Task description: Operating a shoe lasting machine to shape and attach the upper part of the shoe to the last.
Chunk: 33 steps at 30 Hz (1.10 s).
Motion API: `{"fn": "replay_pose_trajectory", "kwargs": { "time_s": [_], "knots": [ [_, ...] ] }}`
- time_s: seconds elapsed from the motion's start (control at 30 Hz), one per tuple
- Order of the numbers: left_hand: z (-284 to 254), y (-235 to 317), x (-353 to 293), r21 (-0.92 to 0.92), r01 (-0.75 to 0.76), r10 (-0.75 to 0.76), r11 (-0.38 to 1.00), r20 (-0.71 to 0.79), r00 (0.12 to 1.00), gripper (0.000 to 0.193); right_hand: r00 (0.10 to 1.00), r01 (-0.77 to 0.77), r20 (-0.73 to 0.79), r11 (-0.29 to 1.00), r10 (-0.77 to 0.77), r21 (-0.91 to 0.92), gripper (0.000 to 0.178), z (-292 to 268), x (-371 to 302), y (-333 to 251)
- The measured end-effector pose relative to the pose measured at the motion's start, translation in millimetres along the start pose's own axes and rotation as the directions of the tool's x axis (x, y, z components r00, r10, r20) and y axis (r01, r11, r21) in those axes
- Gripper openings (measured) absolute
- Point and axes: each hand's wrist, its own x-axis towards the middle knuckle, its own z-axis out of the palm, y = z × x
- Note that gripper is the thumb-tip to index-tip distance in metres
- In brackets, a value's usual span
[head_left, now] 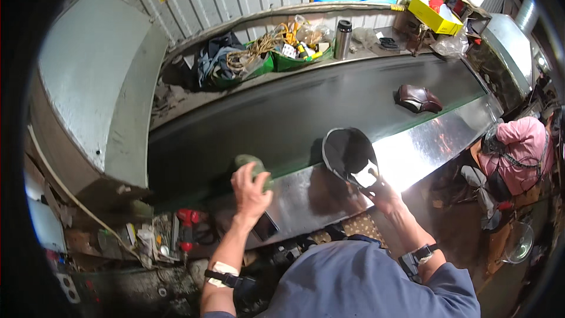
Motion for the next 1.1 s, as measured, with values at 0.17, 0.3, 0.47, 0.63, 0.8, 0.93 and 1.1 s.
{"fn": "replay_pose_trajectory", "kwargs": {
  "time_s": [0.17, 0.3, 0.47, 0.63, 0.8, 0.93, 1.1],
  "knots": [
    [47.3, 123.9, -50.2, -0.046, -0.318, 0.319, 0.947, 0.018, 0.948, 0.034, 0.997, -0.039, 0.073, 0.998, 0.036, 0.044, 0.052, 4.5, -7.7, -9.2],
    [81.9, 176.9, -75.4, -0.257, -0.316, 0.342, 0.913, 0.059, 0.938, 0.021, 0.936, -0.022, 0.353, 0.999, 0.008, 0.034, 0.051, -33.5, 5.4, -18.7],
    [34.9, 167.3, -19.7, -0.683, 0.385, -0.426, 0.621, 0.118, 0.897, 0.018, 0.960, 0.203, 0.223, 0.971, -0.173, -0.123, 0.040, 16.8, -48.1, -36.3],
    [17.3, 184.4, 15.9, -0.501, 0.222, -0.226, 0.836, 0.054, 0.973, 0.025, 0.888, 0.409, 0.318, 0.885, -0.331, -0.221, 0.050, 51.7, -85.4, -28.7],
    [17.8, 176.5, 4.5, -0.937, 0.290, -0.561, -0.194, 0.349, 0.751, 0.016, 0.922, 0.344, 0.216, 0.936, -0.322, -0.075, 0.031, 40.7, -82.6, -25.9],
    [19.5, 65.1, 10.9, -0.926, 0.196, -0.840, -0.323, 0.375, 0.392, 0.041, 0.936, 0.343, 0.110, 0.935, -0.333, -0.092, 0.034, 48.8, -99.6, -31.1],
    [31.1, 72.5, -6.2, -0.506, 0.454, -0.247, -0.734, 0.821, 0.515, 0.052, 0.743, 0.667, 0.594, 0.276, -0.308, -0.692, 0.029, 27.7, -109.4, -32.5]
  ]
}}
